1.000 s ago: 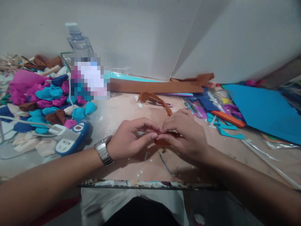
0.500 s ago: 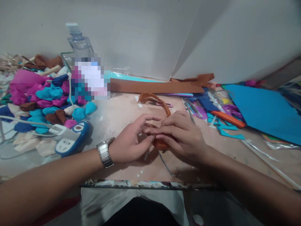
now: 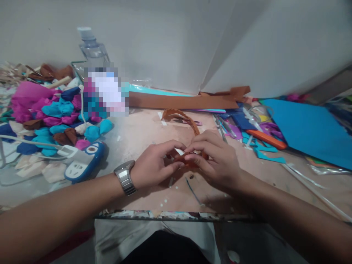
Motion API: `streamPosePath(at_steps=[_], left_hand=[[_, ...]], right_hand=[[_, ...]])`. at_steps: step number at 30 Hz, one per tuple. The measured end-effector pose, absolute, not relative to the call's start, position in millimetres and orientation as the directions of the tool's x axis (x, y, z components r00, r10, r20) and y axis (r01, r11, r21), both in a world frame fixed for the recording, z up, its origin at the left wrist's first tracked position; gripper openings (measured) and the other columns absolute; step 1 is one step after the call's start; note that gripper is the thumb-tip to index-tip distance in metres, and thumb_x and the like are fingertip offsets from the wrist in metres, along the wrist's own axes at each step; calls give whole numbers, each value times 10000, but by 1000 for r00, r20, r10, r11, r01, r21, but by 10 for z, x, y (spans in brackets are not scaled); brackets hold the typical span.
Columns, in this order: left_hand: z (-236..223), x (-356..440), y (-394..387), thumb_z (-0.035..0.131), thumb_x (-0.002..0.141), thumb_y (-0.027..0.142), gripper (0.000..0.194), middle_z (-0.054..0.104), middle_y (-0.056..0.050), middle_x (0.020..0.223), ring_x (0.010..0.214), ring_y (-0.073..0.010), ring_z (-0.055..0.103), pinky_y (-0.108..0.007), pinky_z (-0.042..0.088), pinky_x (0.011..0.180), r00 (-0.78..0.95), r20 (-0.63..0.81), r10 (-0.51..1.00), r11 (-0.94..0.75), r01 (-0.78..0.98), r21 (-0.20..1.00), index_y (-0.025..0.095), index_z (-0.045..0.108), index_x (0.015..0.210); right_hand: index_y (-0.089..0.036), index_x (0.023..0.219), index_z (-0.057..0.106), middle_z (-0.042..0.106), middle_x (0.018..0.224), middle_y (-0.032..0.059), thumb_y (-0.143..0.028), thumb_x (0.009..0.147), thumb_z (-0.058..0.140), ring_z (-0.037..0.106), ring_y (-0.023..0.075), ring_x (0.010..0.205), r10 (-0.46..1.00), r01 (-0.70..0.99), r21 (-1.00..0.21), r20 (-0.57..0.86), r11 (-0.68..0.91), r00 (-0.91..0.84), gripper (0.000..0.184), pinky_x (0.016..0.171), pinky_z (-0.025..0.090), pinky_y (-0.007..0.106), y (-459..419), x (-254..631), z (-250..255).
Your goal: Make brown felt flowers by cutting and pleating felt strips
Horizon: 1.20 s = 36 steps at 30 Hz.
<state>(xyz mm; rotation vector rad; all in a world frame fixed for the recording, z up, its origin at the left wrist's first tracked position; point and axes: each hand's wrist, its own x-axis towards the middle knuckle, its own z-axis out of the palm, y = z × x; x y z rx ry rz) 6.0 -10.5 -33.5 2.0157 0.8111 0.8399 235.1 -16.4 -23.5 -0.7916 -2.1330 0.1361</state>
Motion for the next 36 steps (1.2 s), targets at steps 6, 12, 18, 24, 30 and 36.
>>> streamPosePath(at_steps=[6,12,18,24,30,36], left_hand=[[-314,69,-109,717,890,158,237,760,-11,970,828,-152,685,-267,521,745,587,307,749,-556,305,774,216,690,1118],[-311,65,-95,708,893,178,218,748,-12,952,805,-157,661,-278,496,732,592,281,755,-562,364,743,213,697,1108],[-351,52,-63,700,902,213,226,747,-44,991,881,-203,668,-337,511,796,606,260,752,-573,406,711,206,699,1128],[-304,39,-61,512,978,159,231,741,-67,1104,1030,-215,672,-399,519,950,521,400,754,-597,289,749,202,667,1143],[-277,51,-75,724,914,363,201,742,-62,951,908,-222,662,-375,515,848,595,419,686,-658,260,707,191,694,1014],[-314,49,-67,641,889,227,79,696,-39,805,811,-210,615,-356,474,767,622,293,726,-614,394,684,181,702,907]], right_hand=[[-226,1005,694,723,956,44,-336,986,744,699,220,935,589,495,-365,679,789,-437,122,893,492,393,-170,2337,-222],[-220,983,696,727,949,42,-346,983,749,698,212,930,594,498,-374,689,782,-416,137,900,496,389,-175,2333,-218],[-231,960,703,736,964,48,-367,979,754,693,215,929,628,517,-406,677,754,-385,147,903,506,400,-177,2341,-214],[-230,976,700,735,953,41,-389,990,738,699,214,935,617,499,-397,660,770,-428,164,896,495,394,-152,2350,-231],[-231,939,669,731,926,35,-423,997,721,699,217,920,630,491,-423,657,762,-413,207,882,493,392,-156,2344,-229],[-223,920,670,728,904,29,-424,979,746,701,210,888,621,493,-411,667,767,-411,223,898,487,395,-153,2342,-218]])
